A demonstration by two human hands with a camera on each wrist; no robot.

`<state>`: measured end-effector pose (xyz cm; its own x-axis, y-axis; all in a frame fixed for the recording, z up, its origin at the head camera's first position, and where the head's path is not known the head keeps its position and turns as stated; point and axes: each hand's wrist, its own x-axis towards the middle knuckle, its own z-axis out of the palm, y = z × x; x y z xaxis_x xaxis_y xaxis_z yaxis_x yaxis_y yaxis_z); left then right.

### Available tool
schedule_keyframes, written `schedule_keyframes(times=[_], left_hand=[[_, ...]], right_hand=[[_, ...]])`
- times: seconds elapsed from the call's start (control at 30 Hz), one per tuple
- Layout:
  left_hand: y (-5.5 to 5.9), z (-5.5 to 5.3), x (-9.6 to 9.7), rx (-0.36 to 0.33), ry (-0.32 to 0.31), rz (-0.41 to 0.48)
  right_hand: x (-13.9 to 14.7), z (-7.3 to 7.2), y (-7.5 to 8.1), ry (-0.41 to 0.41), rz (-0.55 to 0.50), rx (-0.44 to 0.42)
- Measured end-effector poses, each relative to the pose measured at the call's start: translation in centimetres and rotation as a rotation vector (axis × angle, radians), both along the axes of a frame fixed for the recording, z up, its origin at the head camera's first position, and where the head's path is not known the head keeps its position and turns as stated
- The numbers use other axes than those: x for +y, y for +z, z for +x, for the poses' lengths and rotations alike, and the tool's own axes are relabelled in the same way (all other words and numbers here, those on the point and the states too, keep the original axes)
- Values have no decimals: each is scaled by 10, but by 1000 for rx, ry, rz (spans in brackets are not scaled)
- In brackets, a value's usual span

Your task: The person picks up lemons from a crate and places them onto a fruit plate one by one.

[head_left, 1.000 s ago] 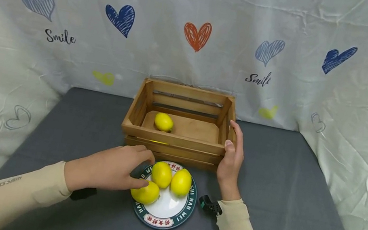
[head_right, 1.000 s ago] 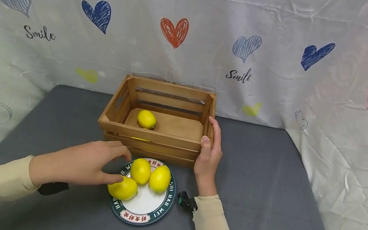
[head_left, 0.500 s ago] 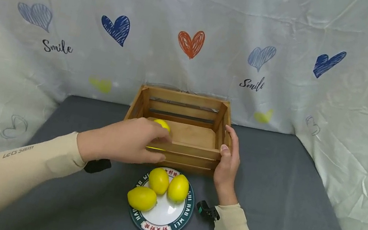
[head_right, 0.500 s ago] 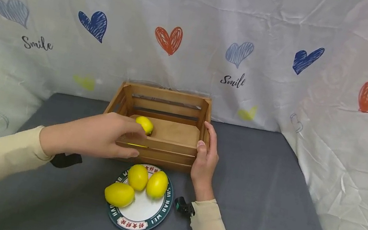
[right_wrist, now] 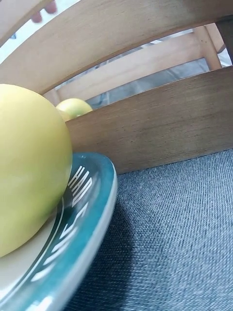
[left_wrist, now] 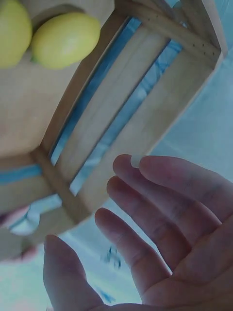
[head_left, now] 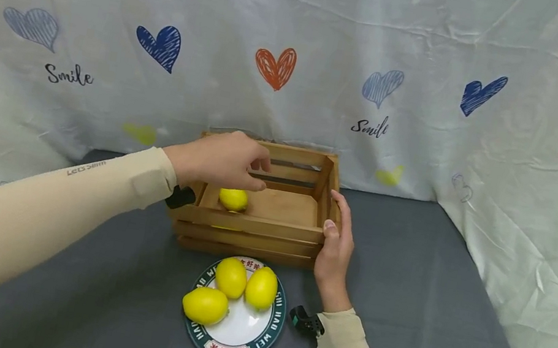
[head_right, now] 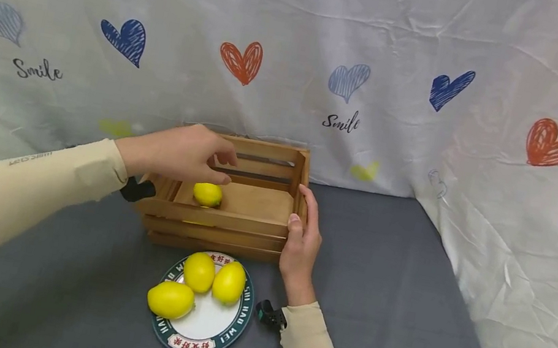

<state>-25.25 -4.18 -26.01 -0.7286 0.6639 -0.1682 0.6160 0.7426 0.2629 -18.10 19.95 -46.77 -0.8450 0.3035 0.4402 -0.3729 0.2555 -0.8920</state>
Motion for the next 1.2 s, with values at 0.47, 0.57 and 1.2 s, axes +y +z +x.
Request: schedule_keyframes(times=[0.47, 0.57, 1.2], left_hand=[[-47, -62, 18, -141, 83, -200], [-55, -66, 19, -167, 110, -253], [-92, -87, 24, -385, 232, -359]], right_hand=[[0, 3, -1, -3, 20, -2], [0, 3, -1, 7, 28, -6], [3, -1, -3, -4, 29, 8]])
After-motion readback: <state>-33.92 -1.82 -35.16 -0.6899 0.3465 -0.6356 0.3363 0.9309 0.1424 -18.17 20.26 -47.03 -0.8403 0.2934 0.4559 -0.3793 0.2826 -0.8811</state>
